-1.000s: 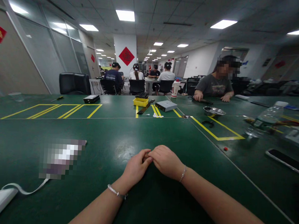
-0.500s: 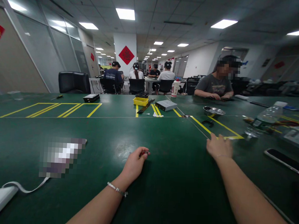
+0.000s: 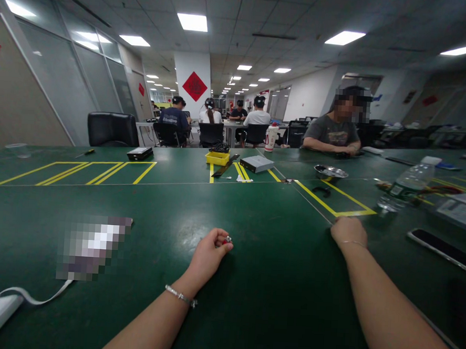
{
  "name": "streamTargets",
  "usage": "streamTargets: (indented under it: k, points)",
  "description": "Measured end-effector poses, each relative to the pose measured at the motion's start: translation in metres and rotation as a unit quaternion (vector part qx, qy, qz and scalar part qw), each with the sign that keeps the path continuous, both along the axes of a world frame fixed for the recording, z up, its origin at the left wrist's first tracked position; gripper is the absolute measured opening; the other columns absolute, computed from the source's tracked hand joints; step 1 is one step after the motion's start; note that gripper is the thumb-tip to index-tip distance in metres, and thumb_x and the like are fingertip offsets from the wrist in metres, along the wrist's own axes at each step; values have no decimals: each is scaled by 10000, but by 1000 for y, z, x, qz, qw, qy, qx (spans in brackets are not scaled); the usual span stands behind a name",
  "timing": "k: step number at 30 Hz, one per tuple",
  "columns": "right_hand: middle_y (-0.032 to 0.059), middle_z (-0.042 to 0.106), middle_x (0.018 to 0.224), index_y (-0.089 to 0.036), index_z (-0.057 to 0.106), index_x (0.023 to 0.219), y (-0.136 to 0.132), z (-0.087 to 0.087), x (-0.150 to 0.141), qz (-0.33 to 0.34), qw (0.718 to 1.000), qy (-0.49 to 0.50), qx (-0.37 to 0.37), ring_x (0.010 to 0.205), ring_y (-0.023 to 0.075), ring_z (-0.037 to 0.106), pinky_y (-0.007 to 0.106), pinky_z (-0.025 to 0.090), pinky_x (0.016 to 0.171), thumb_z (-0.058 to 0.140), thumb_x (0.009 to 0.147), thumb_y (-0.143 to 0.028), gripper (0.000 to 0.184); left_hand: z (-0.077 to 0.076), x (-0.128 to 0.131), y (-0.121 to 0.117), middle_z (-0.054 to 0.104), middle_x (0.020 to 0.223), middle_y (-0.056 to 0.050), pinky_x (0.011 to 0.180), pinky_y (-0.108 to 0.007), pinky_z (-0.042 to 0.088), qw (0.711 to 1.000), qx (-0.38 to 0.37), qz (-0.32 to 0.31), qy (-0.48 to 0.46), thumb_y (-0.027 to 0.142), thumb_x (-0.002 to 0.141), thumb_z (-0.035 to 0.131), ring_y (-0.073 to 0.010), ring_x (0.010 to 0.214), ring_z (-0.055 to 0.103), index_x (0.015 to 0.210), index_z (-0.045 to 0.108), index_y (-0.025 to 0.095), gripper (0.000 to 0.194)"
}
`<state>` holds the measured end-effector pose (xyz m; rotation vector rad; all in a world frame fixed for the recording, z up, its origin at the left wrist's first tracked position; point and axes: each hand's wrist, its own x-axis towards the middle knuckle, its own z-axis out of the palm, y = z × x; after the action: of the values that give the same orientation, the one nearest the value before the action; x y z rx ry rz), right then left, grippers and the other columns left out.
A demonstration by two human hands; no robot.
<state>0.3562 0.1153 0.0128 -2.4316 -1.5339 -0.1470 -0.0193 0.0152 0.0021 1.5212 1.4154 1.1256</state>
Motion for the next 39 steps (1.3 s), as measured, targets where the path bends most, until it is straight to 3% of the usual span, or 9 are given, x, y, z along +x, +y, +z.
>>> streamTargets:
  k: [4, 7, 11, 15, 18, 22, 28, 33, 39]
  points:
    - [111, 644, 866, -148, 678, 824, 1, 12, -41, 105, 989, 96, 38, 804, 214, 580, 313, 429, 708, 482, 702, -171, 232, 1, 1, 0, 567, 679, 33, 638, -247, 404, 999, 7, 23, 22, 182, 621, 600, -121, 650, 525, 811, 503, 193, 213]
    - [58, 652, 796, -167, 672, 815, -5, 20, -81, 181, 950, 253, 15, 716, 164, 571, 286, 427, 674, 543, 682, -214, 191, 4, 1, -2, 533, 656, 47, 621, -237, 391, 998, 18, 30, 48, 174, 620, 596, -118, 647, 514, 769, 500, 199, 179]
    - [12, 620, 677, -152, 652, 775, -25, 29, -136, 279, 817, 504, -12, 600, 97, 530, 246, 423, 625, 619, 611, -182, 170, 6, 0, -3, 550, 665, 36, 621, -242, 392, 997, 23, 36, 71, 208, 639, 586, -130, 661, 527, 751, 522, 199, 130]
    - [-13, 576, 604, -138, 628, 689, -49, 33, -179, 298, 681, 665, -73, 575, 78, 514, 238, 422, 621, 677, 543, -153, 155, 5, -1, -2, 627, 741, 0, 653, -258, 416, 998, 13, 8, 57, 276, 713, 521, -147, 696, 566, 840, 579, 196, 161]
    - [11, 597, 688, -132, 631, 717, -61, 28, -197, 293, 616, 722, -117, 626, 84, 537, 245, 434, 670, 691, 546, -146, 182, 2, -1, -1, 663, 827, -24, 687, -268, 438, 1000, 1, -22, 15, 293, 774, 440, -138, 686, 589, 925, 579, 187, 231]
    - [12, 596, 740, -145, 610, 781, -67, 18, -208, 303, 562, 757, -138, 604, 74, 525, 231, 436, 620, 706, 570, -168, 233, -1, -1, 0, 671, 860, -39, 688, -267, 454, 999, -12, -23, -24, 283, 789, 417, -133, 676, 604, 951, 571, 175, 249]
    - [2, 582, 665, -144, 571, 777, -68, 6, -211, 303, 540, 760, -198, 551, 60, 518, 203, 426, 563, 628, 700, -339, 217, -2, -3, 0, 663, 861, -31, 705, -275, 446, 1000, 14, -25, -5, 255, 776, 433, -136, 701, 589, 947, 585, 183, 239]
    - [0, 603, 696, -156, 559, 807, -68, 3, -210, 292, 530, 771, -199, 562, 58, 533, 200, 432, 578, 672, 662, -278, 221, 2, -1, -1, 640, 785, -4, 672, -258, 425, 998, 28, -16, 52, 184, 666, 550, -139, 711, 565, 880, 599, 194, 220]
    - [10, 624, 713, -156, 572, 792, -69, 2, -215, 274, 561, 764, -161, 558, 63, 534, 217, 440, 588, 713, 591, -221, 255, 5, 0, -3, 572, 689, 34, 616, -235, 403, 996, 36, 7, 76, 173, 620, 585, -127, 657, 541, 757, 558, 194, 141]
